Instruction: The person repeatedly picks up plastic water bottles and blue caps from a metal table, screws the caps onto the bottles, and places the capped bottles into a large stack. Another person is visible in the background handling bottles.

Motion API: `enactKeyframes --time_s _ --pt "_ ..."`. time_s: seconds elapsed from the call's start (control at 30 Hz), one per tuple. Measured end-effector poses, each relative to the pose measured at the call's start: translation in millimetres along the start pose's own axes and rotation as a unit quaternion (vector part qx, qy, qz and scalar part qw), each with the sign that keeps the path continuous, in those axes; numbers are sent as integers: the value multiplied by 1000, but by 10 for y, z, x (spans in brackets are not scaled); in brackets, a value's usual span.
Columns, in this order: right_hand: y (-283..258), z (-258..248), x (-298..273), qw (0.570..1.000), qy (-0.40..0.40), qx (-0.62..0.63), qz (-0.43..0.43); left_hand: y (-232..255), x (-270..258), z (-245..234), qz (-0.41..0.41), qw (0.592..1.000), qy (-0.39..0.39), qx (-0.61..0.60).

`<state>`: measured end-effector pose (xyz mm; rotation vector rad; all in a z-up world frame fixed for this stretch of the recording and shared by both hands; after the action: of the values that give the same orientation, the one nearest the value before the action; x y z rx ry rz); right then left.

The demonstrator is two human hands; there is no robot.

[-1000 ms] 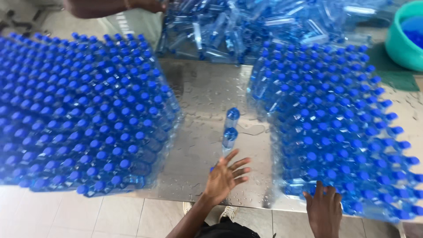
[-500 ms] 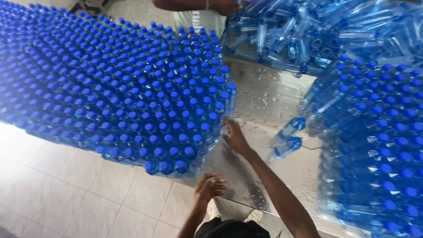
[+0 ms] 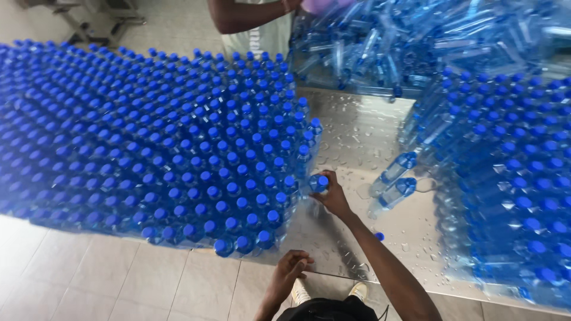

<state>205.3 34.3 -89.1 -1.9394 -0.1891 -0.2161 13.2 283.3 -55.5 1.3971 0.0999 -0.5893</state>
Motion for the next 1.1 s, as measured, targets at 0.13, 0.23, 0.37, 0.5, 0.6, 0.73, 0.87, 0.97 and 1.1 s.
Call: enactKeyframes --time_s 0.13,0.23,0.37,0.5,0.6,0.73,0.87,0.97,1.1 --pt "-376 -427 -438 959 84 152 223 371 69 205 0 998 -39 50" --pt "-201 -589 -704 917 148 323 183 472 242 320 17 997 -57 52" --pt "332 -618 -1138 853 200 407 257 356 350 527 -3 997 -67 46" --pt "149 -753 -1269 868 155 364 299 244 378 716 -8 995 -79 64" --pt "132 -828 -1378 866 148 347 327 -8 406 802 -14 997 -69 40" --pt "149 -955 -1328 898 112 248 345 -95 471 919 -8 998 -43 40" --pt "118 -1006 -1325 892 79 239 377 -118 525 1068 -15 998 -32 54" --pt "238 -1009 -1350 902 66 214 369 -150 607 1200 -26 998 -19 46" --pt "-84 -1108 -1340 926 19 151 346 -147 726 1353 1 995 15 95"
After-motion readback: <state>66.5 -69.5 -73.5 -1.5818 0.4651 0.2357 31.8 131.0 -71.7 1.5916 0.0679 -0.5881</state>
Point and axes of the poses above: each hand's wrist, its own x-axis towards the middle knuckle, its own z-axis out of the palm, y = z × x, the point moved 2 cm from there along x, towards the middle knuckle, and after that the axes turned 2 degrees about x, right-handed, at the moved point
